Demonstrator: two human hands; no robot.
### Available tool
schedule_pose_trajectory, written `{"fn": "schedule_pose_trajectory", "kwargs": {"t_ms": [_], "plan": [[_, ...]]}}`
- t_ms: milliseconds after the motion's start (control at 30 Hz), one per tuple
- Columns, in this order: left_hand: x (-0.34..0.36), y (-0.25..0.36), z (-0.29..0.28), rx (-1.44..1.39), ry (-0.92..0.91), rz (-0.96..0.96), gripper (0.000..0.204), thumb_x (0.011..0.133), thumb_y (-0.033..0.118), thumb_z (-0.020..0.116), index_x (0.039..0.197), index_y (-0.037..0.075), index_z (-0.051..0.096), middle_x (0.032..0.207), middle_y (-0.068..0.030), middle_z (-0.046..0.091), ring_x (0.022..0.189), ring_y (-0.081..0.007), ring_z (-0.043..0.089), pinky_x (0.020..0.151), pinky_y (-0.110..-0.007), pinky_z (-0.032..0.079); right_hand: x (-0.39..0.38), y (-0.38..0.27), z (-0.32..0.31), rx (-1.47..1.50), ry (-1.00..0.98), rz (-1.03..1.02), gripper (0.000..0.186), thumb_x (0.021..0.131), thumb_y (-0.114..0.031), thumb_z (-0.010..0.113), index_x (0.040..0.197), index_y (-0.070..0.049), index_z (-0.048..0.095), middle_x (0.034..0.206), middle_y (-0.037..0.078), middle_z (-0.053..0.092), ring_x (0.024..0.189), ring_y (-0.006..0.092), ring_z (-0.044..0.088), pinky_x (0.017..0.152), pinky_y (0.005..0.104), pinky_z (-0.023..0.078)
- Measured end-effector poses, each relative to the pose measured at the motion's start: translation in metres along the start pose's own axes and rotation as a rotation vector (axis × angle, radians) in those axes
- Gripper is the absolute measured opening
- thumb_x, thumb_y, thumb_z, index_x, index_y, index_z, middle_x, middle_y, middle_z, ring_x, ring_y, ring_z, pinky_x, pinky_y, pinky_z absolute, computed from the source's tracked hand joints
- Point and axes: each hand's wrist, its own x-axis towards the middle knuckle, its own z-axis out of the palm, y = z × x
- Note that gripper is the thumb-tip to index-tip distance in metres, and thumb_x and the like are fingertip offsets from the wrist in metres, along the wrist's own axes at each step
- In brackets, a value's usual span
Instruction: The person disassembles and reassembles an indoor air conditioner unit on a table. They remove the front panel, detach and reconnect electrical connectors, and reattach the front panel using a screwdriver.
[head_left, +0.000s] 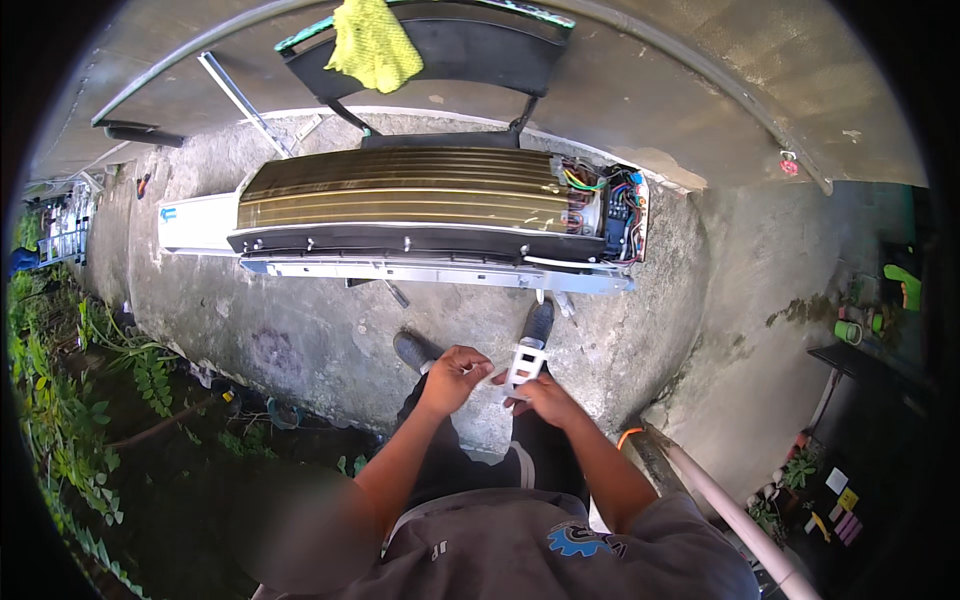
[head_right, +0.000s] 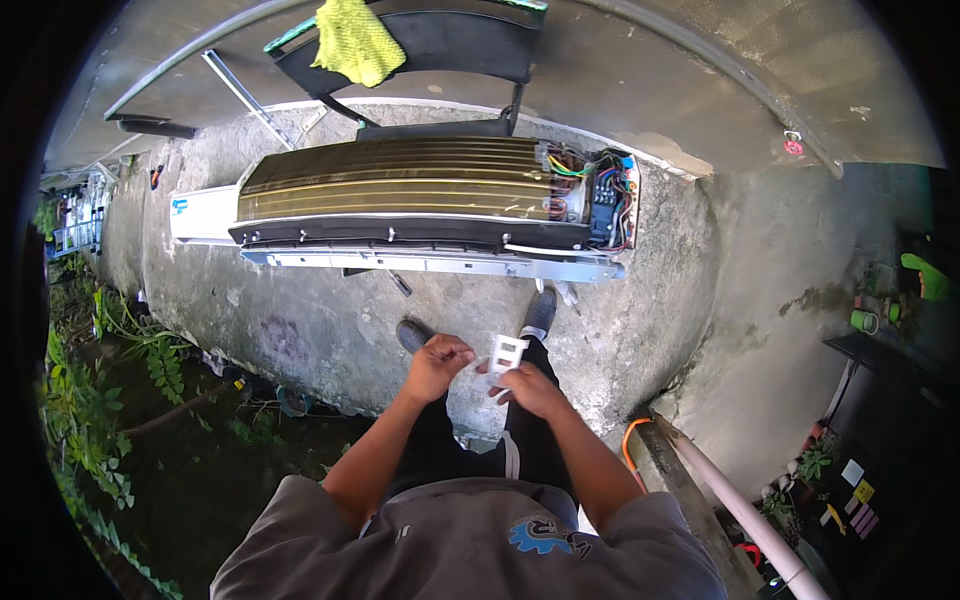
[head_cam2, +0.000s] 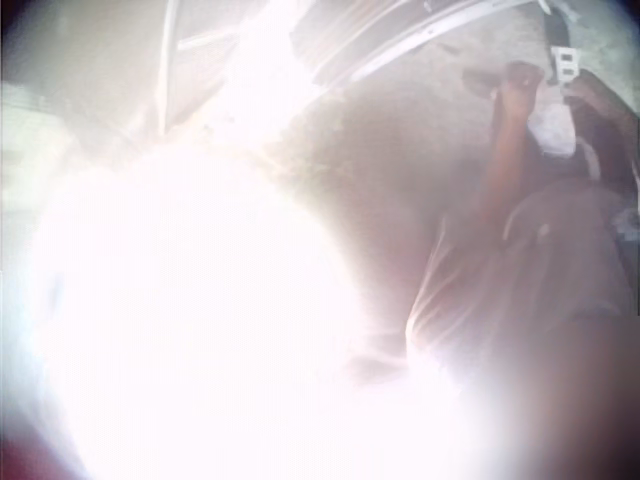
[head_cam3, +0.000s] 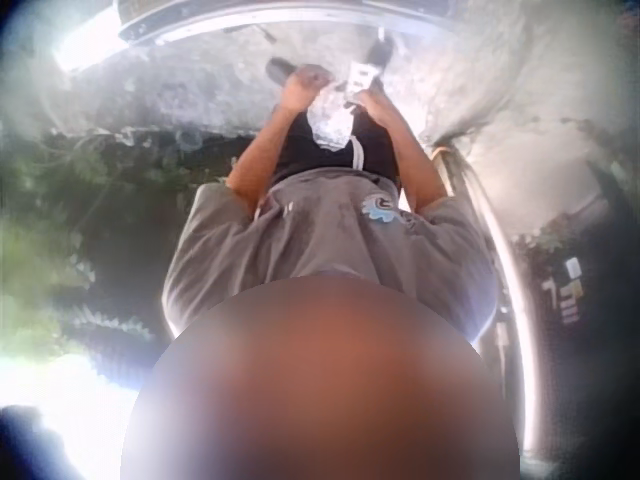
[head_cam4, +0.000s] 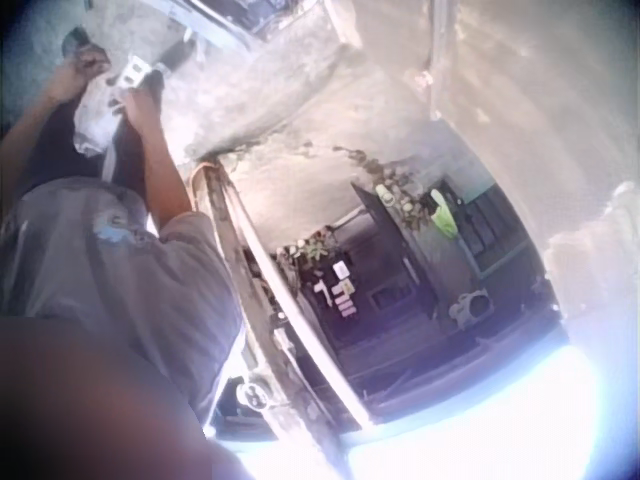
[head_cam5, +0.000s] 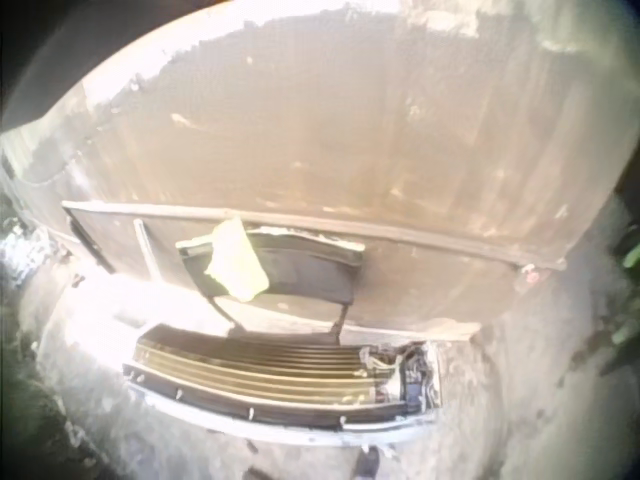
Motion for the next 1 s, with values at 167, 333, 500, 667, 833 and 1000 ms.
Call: {"fn": "schedule_pose_trajectory", "kwargs": {"t_ms": [167, 333, 500, 667, 833, 1000], "plan": [[0.026, -0.077, -0.053, -0.564, 0.369, -0.463, 0.027, 0.105, 0.03, 0.074, 0.114, 0.006, 0.08, 0.104, -0.0018, 0.077, 0.091, -0.015, 0.068, 0.086, -0.032, 0.055, -0.059, -0.05, -0.175, 0.193, 0.352, -0.036, 0.048, 0.09, -0.019, 0.058, 0.134, -0.003, 0.068, 0.139, 0.018, 0.07, 0.12, 0.0357, 0.074, 0.096, 0.054, 0.065], [0.047, -0.161, -0.204, -0.923, 0.968, -0.554, 0.052, 0.107, 0.065, 0.057, 0.103, 0.014, 0.067, 0.101, -0.0035, 0.069, 0.089, -0.0236, 0.062, 0.083, -0.041, 0.053, -0.03, -0.135, -0.324, 0.336, 0.431, -0.375, 0.026, 0.085, -0.027, 0.065, 0.108, -0.015, 0.06, 0.116, 0.007, 0.065, 0.116, 0.0391, 0.071, 0.094, 0.062, 0.064], [0.101, -0.199, -0.306, -1.145, 1.365, -0.58, 0.08, 0.104, 0.078, 0.048, 0.136, 0.005, 0.057, 0.127, -0.0126, 0.065, 0.121, -0.039, 0.062, 0.114, -0.058, 0.047, 0.129, -0.18, -0.408, 0.327, 0.637, -0.225, 0.033, 0.105, -0.037, 0.059, 0.115, -0.01, 0.076, 0.106, 0.008, 0.079, 0.094, 0.0236, 0.074, 0.086, 0.043, 0.063], [0.142, -0.2, -0.336, -1.098, 1.126, -0.225, 0.09, 0.105, 0.08, 0.036, 0.161, 0.01, 0.049, 0.161, -0.0149, 0.054, 0.146, -0.0419, 0.053, 0.12, -0.066, 0.042, 0.226, -0.227, -0.43, 0.36, 0.196, -0.253, 0.034, 0.11, -0.039, 0.06, 0.108, -0.009, 0.074, 0.095, 0.009, 0.08, 0.078, 0.0208, 0.075, 0.074, 0.0366, 0.063], [0.168, -0.205, -0.332, -1.228, 1.26, -0.284, 0.09, 0.105, 0.079, 0.037, 0.161, 0.01, 0.049, 0.162, -0.0148, 0.054, 0.145, -0.0419, 0.052, 0.12, -0.065, 0.042, 0.217, -0.236, -0.41, 0.372, 0.272, -0.257, 0.031, 0.105, -0.037, 0.067, 0.109, -0.007, 0.069, 0.101, 0.012, 0.079, 0.089, 0.0236, 0.078, 0.083, 0.0394, 0.064], [0.173, -0.212, -0.323, -1.248, 1.295, -0.313, 0.089, 0.105, 0.079, 0.038, 0.161, 0.01, 0.049, 0.162, -0.0146, 0.054, 0.145, -0.0419, 0.052, 0.12, -0.065, 0.042, 0.192, -0.23, -0.395, 0.408, 0.264, -0.322, 0.031, 0.104, -0.036, 0.068, 0.113, -0.006, 0.067, 0.106, 0.014, 0.078, 0.094, 0.0262, 0.077, 0.087, 0.0414, 0.063]]}}
